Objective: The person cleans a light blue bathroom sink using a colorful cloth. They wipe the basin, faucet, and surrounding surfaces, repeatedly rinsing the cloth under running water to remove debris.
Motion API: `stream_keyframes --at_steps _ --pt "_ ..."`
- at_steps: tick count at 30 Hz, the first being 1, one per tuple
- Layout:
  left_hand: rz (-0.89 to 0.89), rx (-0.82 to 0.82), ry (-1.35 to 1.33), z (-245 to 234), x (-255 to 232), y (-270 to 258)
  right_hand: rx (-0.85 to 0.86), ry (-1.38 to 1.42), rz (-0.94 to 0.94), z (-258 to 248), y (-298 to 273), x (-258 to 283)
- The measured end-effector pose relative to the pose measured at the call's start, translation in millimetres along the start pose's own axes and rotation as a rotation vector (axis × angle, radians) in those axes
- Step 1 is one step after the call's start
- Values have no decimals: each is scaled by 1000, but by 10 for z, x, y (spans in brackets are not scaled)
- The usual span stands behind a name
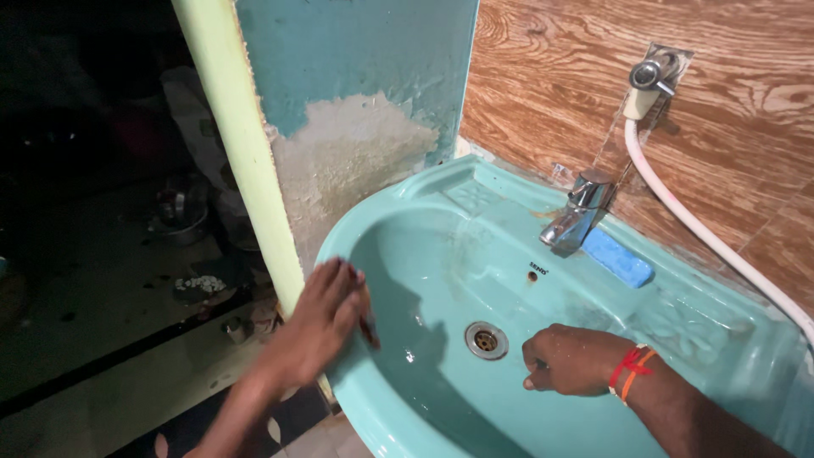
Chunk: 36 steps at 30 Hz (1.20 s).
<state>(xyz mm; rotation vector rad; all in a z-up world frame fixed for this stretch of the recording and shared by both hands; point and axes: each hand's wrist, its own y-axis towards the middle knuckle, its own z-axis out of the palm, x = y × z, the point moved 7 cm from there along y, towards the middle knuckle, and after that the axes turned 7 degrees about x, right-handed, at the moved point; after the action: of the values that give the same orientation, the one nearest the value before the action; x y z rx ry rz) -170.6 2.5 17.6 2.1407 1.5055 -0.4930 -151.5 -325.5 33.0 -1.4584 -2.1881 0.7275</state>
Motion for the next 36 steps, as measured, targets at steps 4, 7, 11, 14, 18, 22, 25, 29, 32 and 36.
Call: stream_keyframes --at_steps 4,7,11,14,18,22,25,29,32,36 --pt "432 15 628 24 528 988 12 -1 19 -3 18 -22" --pt "441 34 430 -137 725 1537 -17 -33 -1 -58 55 -62" --pt "-17 102 -227 -262 792 1624 -33 -18 10 -55 102 -146" --pt "-58 -11 -517 -294 809 1412 -40 -21 -25 -72 127 -132" --pt "93 -218 -408 -322 689 1008 -2 60 34 -94 84 -123" --pt "-123 -230 -942 -66 574 581 27 123 10 -102 121 -116" --pt "-36 -326 -782 -40 284 199 8 153 -17 -97 131 -116" --pt "-124 -407 -380 136 -250 -453 8 110 8 -59 171 -114" --pt "-23 -427 -291 311 -896 -862 -43 11 -58 -46 205 -44" --pt "-8 -393 -102 439 -1370 -1027 -141 12 -262 -99 78 252"
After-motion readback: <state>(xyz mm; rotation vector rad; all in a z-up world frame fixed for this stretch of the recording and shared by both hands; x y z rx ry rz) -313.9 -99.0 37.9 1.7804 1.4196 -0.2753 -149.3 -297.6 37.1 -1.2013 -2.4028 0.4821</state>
